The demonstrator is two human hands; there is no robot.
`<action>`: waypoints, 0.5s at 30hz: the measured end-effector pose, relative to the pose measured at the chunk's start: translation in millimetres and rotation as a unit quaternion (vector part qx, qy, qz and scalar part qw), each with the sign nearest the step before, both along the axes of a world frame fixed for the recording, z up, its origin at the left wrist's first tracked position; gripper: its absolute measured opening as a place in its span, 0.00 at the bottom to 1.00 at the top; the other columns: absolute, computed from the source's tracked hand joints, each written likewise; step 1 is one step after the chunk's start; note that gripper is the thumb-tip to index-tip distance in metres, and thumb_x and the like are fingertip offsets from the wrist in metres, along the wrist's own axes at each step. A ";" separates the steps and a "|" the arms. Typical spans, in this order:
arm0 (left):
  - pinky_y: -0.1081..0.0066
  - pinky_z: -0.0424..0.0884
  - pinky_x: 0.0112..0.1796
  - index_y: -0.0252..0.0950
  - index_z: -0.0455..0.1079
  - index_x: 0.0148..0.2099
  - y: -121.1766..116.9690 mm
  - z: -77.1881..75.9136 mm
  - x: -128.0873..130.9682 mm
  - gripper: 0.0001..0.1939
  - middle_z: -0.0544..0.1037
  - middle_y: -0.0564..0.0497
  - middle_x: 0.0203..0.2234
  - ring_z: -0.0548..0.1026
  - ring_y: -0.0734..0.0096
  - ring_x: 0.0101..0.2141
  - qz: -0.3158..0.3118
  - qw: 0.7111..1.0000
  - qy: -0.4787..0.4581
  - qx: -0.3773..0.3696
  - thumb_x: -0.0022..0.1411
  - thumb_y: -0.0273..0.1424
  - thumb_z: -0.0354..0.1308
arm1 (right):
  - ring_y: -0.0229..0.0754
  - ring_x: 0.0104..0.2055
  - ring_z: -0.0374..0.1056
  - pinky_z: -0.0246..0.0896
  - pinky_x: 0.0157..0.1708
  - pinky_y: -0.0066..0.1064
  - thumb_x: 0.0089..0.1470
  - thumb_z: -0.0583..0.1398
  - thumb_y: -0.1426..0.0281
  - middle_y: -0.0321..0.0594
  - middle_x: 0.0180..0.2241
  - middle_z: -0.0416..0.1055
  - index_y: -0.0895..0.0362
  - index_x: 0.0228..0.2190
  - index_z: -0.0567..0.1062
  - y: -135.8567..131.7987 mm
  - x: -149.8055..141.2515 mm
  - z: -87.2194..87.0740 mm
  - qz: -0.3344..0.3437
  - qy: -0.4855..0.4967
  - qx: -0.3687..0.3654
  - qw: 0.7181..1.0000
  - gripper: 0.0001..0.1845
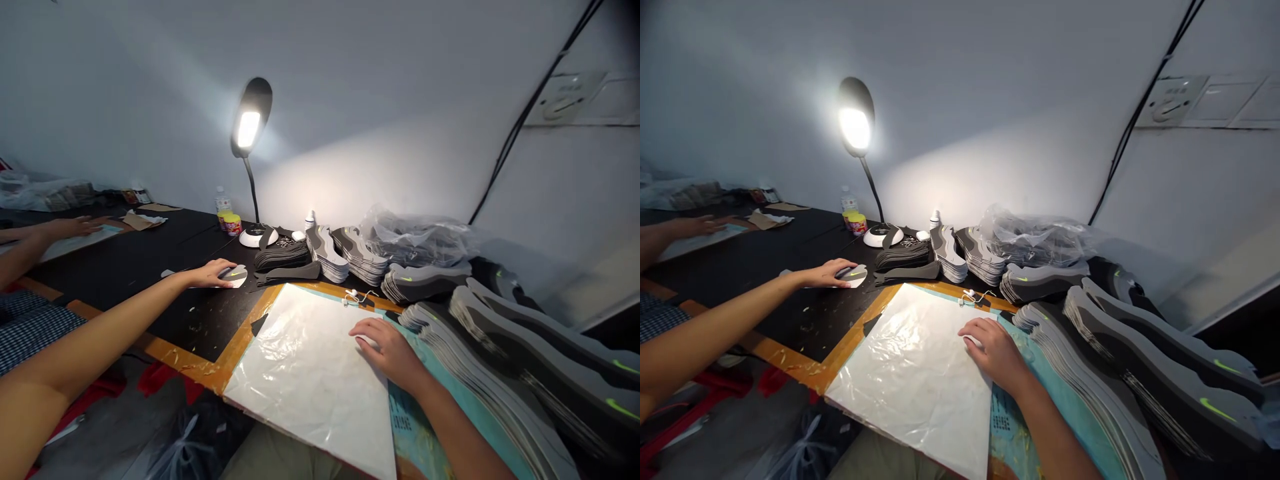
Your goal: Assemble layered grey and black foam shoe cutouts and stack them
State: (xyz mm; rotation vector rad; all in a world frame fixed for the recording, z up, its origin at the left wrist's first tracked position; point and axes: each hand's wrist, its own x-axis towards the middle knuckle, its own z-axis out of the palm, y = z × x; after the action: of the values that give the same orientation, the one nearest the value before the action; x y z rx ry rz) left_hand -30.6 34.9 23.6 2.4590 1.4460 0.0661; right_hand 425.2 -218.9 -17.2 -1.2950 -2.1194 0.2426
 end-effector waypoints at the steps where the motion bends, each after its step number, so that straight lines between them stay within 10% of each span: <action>1: 0.55 0.59 0.58 0.29 0.62 0.63 0.4 0.2 0.1 0.52 0.67 0.34 0.58 0.64 0.43 0.57 0.005 1.000 0.009 -0.002 0.44 0.59 0.60 | 0.45 0.45 0.71 0.64 0.47 0.40 0.60 0.55 0.74 0.41 0.41 0.75 0.52 0.39 0.76 -0.1 0.2 0.2 0.001 0.002 0.001 1.000 0.10; 15: 0.59 0.64 0.56 0.27 0.54 0.66 -40.3 34.3 22.2 0.40 0.66 0.39 0.57 0.67 0.56 0.54 -0.030 0.999 -0.012 -0.002 0.60 0.46 0.59 | 0.45 0.46 0.70 0.64 0.47 0.37 0.57 0.58 0.78 0.40 0.43 0.74 0.53 0.38 0.77 -1.6 2.4 1.8 0.013 0.015 -0.021 1.000 0.12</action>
State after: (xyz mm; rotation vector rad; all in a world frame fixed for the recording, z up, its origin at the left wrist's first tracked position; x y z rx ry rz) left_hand -8.3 -5.5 57.9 2.4868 1.3609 0.0799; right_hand 427.6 -220.4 -15.4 -1.2801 -2.1181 0.3184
